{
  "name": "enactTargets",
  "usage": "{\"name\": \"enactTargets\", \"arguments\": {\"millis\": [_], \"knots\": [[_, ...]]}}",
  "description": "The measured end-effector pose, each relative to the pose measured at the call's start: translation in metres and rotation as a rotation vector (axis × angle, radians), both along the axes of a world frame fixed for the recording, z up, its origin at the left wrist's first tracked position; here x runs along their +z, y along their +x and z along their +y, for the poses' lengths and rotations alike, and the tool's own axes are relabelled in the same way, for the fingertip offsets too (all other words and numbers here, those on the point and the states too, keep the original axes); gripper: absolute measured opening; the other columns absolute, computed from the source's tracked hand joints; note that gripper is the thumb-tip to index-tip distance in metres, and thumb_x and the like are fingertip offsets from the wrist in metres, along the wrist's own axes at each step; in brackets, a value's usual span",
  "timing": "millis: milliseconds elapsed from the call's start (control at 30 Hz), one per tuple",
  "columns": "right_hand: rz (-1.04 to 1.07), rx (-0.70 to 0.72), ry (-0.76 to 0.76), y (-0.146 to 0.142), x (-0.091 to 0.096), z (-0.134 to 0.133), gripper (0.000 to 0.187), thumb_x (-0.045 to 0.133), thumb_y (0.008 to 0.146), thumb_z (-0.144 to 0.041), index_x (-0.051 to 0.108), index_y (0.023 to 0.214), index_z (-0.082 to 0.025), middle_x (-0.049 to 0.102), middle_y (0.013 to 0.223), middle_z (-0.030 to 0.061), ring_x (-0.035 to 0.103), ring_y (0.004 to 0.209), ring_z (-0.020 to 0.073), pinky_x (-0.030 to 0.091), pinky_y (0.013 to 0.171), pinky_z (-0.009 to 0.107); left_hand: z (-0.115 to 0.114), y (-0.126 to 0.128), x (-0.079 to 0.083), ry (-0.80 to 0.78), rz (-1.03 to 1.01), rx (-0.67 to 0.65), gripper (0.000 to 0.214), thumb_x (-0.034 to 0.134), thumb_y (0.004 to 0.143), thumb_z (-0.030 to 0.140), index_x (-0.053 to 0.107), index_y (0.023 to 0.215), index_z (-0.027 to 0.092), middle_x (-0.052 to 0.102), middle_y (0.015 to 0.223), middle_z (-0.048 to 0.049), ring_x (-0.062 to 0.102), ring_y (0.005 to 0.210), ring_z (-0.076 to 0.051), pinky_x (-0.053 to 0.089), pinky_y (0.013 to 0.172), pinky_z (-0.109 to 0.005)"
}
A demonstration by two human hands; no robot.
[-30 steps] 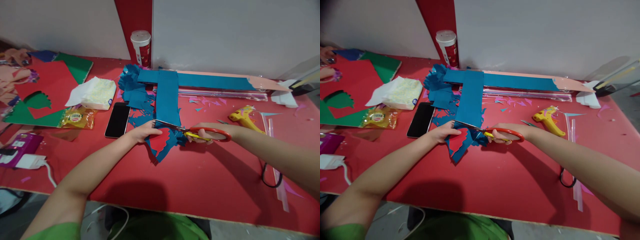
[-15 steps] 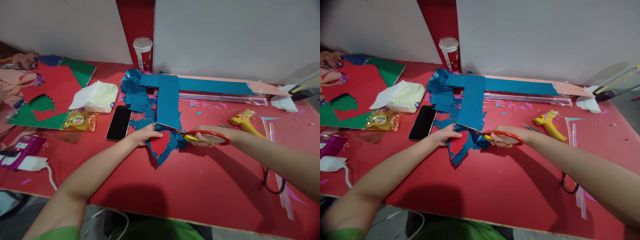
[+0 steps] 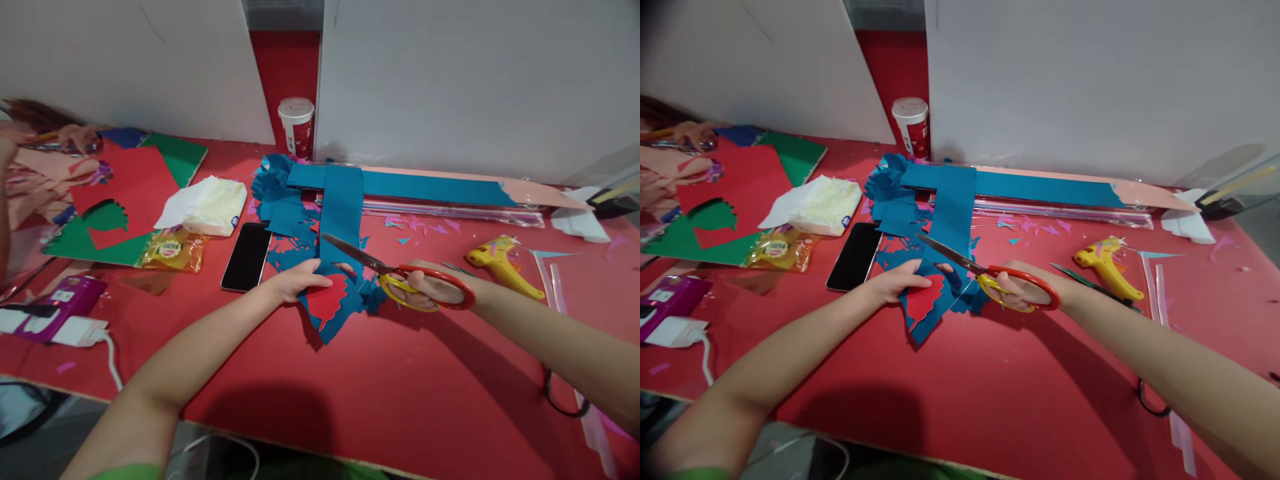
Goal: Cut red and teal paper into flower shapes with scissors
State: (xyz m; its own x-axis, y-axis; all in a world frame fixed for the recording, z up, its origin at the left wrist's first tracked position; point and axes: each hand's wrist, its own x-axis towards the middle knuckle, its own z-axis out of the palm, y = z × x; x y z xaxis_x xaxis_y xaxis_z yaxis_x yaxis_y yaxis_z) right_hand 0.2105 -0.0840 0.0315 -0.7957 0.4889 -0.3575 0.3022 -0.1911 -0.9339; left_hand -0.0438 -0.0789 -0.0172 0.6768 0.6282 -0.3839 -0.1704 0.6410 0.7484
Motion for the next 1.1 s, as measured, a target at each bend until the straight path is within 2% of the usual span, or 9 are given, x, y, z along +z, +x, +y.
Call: {"name": "enactTargets", "arguments": {"millis": [133,200,267,367,500,600,733,967,1100], "knots": [[0.164,-0.240,-0.061,-0.012,-0.009,-0.015,0.061,0.040,0.064,-0.080,0.044,0.069,-0.018,0.029,0.040,-0.0108,0.022,0.027,0.0040,0.020,0.026,0.019,-0.001,0.001,0.001,0.069,0.005,-0.042,0.039,0.076,0.058,0.026,0.064,0.094,0.013,0.069,0.083,-0.0067,0.064,0.068,-0.015,0.049,0.065,-0.026],[0.215,-0.397,-0.031,-0.017,-0.017,-0.023,0.056,0.045,0.070,-0.072,0.049,0.077,-0.017,0.035,0.043,-0.0093,0.027,0.028,0.0046,0.021,0.027,0.018,-0.001,0.002,0.002,0.068,0.072,-0.035,0.036,0.076,0.057,0.025,0.064,0.088,0.012,0.069,0.081,-0.0062,0.064,0.067,-0.016,0.049,0.065,-0.027],[0.197,-0.528,0.001,-0.021,-0.023,-0.031,0.052,0.053,0.068,-0.068,0.050,0.079,-0.018,0.045,0.053,-0.0053,0.036,0.033,0.0052,0.025,0.028,0.018,-0.002,0.003,0.007,0.096,0.103,-0.066,0.030,0.075,0.059,0.024,0.065,0.084,0.012,0.070,0.082,-0.0065,0.064,0.068,-0.016,0.049,0.067,-0.028],[0.116,-0.701,0.000,-0.028,-0.032,-0.042,0.046,0.055,0.071,-0.063,0.050,0.077,-0.018,0.054,0.066,0.0016,0.050,0.049,0.0103,0.028,0.032,0.016,-0.003,0.004,0.015,0.270,0.158,-0.124,0.025,0.068,0.067,0.025,0.066,0.089,0.014,0.070,0.089,-0.0066,0.064,0.075,-0.016,0.048,0.071,-0.028],[0.194,-0.826,-0.039,-0.042,-0.042,-0.051,0.040,0.056,0.074,-0.057,0.051,0.078,-0.018,0.054,0.062,0.0016,0.052,0.050,0.0122,0.029,0.031,0.017,-0.006,0.008,0.021,0.531,0.331,0.016,0.026,0.060,0.074,0.026,0.064,0.097,0.015,0.067,0.103,-0.0070,0.062,0.089,-0.018,0.047,0.076,-0.029],[0.335,-0.941,-0.076,-0.055,-0.047,-0.055,0.041,0.066,0.065,-0.052,0.041,0.072,-0.021,0.051,0.062,-0.0034,0.051,0.047,0.0098,0.037,0.033,0.018,-0.011,0.013,0.019,0.589,0.370,0.144,0.028,0.056,0.077,0.030,0.062,0.099,0.014,0.066,0.105,-0.0086,0.061,0.091,-0.020,0.047,0.079,-0.031],[0.316,-1.042,-0.053,-0.069,-0.049,-0.056,0.045,0.072,0.061,-0.041,0.032,0.070,-0.023,0.042,0.053,-0.0108,0.044,0.034,0.0068,0.039,0.032,0.021,-0.019,0.019,0.014,0.640,0.364,0.231,0.031,0.055,0.078,0.031,0.060,0.104,0.014,0.065,0.107,-0.0081,0.060,0.094,-0.020,0.046,0.084,-0.032],[0.347,-1.075,0.145,-0.071,-0.055,-0.054,0.044,0.071,0.058,-0.027,0.029,0.069,-0.023,0.045,0.053,-0.0112,0.046,0.036,0.0066,0.040,0.033,0.021,-0.032,0.025,0.011,0.715,0.416,0.311,0.028,0.054,0.078,0.031,0.061,0.100,0.015,0.065,0.106,-0.0065,0.058,0.098,-0.019,0.043,0.088,-0.030],[0.307,-1.027,0.131,-0.065,-0.058,-0.056,0.043,0.071,0.059,-0.025,0.029,0.069,-0.023,0.047,0.057,-0.0101,0.049,0.038,0.0076,0.043,0.035,0.023,-0.034,0.027,0.004,0.575,0.339,0.371,0.028,0.058,0.076,0.033,0.060,0.098,0.016,0.066,0.102,-0.0063,0.059,0.095,-0.019,0.045,0.086,-0.030]]}}
